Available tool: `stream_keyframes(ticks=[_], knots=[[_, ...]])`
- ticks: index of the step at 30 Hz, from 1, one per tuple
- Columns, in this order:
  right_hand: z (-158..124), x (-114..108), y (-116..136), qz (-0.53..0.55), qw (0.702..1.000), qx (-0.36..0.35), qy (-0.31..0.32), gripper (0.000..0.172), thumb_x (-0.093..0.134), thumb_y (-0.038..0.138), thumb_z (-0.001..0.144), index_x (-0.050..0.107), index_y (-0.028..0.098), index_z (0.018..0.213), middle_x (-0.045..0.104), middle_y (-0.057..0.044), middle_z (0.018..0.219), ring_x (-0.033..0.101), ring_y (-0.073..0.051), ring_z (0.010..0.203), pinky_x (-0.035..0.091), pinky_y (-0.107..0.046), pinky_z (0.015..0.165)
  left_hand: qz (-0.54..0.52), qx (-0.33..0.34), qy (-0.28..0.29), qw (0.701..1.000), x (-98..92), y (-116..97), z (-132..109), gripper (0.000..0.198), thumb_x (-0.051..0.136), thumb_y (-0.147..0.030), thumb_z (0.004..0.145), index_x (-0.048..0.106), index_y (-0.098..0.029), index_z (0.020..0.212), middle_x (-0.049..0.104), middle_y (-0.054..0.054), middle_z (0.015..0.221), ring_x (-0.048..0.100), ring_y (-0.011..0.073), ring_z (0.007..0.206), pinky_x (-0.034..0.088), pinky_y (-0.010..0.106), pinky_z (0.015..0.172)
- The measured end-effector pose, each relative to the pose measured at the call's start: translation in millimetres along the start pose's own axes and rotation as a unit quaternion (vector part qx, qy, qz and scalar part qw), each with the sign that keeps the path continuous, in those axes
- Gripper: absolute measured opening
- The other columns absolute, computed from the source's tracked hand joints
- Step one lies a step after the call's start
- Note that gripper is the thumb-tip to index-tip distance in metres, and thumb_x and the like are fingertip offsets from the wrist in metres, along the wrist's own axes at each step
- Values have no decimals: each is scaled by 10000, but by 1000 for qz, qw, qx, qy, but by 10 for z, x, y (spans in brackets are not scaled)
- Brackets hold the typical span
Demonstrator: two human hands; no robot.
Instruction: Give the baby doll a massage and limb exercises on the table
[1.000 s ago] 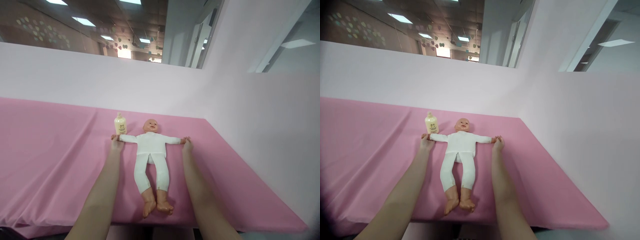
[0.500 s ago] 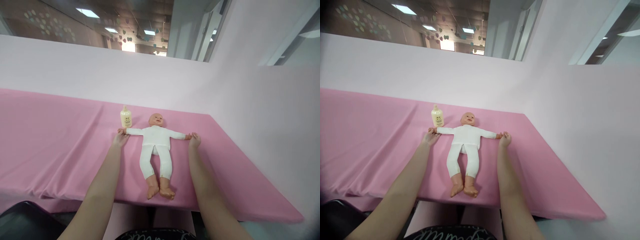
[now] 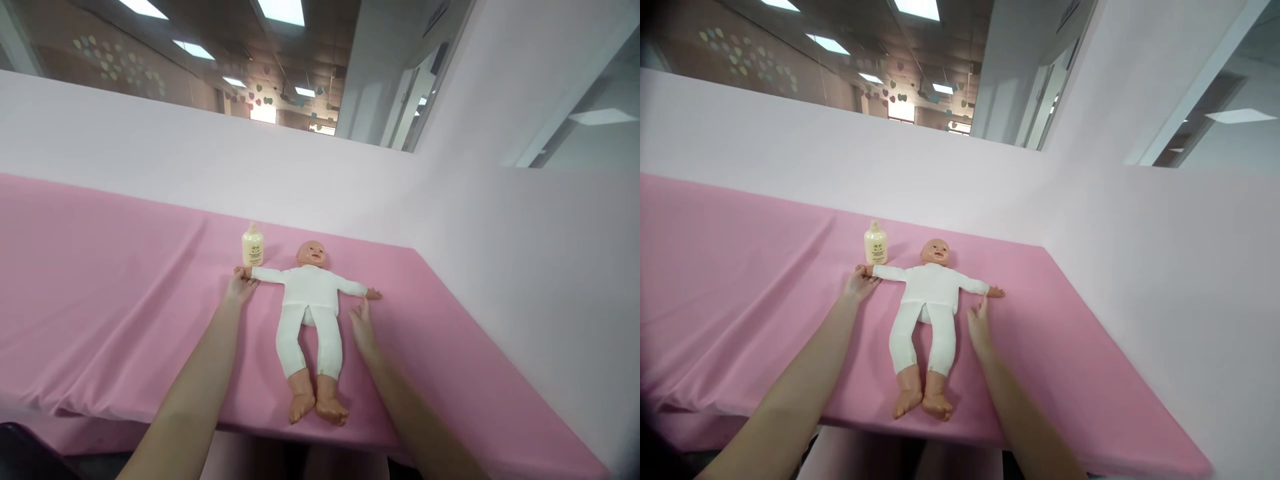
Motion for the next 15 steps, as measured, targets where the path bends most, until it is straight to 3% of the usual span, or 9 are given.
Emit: stream_keyframes(ticks=[4, 7, 10, 12, 15], knots=[[-627, 176, -122, 124, 969, 189, 102, 776, 709, 298, 756, 313, 300, 1424, 458, -69, 1485, 526, -224, 1305, 486, -353, 1029, 0, 2, 10, 1000, 21, 22, -19, 108, 459, -219, 970, 564, -213, 994, 641, 74, 1086, 669, 211, 996, 451, 567, 1054], [-1070, 220, -25, 130, 938, 256, 195, 551, 668, 330, 807, 450, 254, 1308, 647, -62, 1203, 649, -216, 1045, 537, -331, 858, 7, 15, 12, 1000, 37, 40, -46, 141, 447, -287, 992, 569, -219, 1012, 640, 74, 1087, 668, 212, 991, 449, 581, 1052], [-1448, 247, 88, 134, 888, 315, 308, 333, 629, 404, 829, 593, 195, 1085, 676, -47, 903, 642, -184, 773, 507, -299, 703, 20, 34, 27, 999, 77, 57, -74, 169, 439, -304, 1001, 587, -224, 1002, 646, 66, 1100, 670, 203, 975, 458, 569, 1047], [-1664, 285, 164, 127, 842, 327, 410, 311, 609, 473, 828, 633, 170, 896, 627, -40, 718, 583, -171, 640, 459, -292, 625, 33, 47, 44, 997, 111, 73, -90, 151, 471, -294, 991, 605, -226, 990, 651, 63, 1099, 673, 194, 956, 473, 536, 1043], [-1813, 290, 243, 157, 800, 301, 495, 313, 676, 478, 748, 625, 169, 742, 551, -16, 613, 521, -139, 578, 411, -278, 610, 58, 68, 66, 994, 152, 105, -105, 94, 537, -255, 962, 625, -225, 975, 660, 62, 1051, 670, 179, 936, 497, 454, 1030]])
Point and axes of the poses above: each hand's wrist, its own z-axis towards the middle knuckle, its own x-axis out of the palm, y = z × x, the point moved 7 cm from there along z, towards the middle knuckle
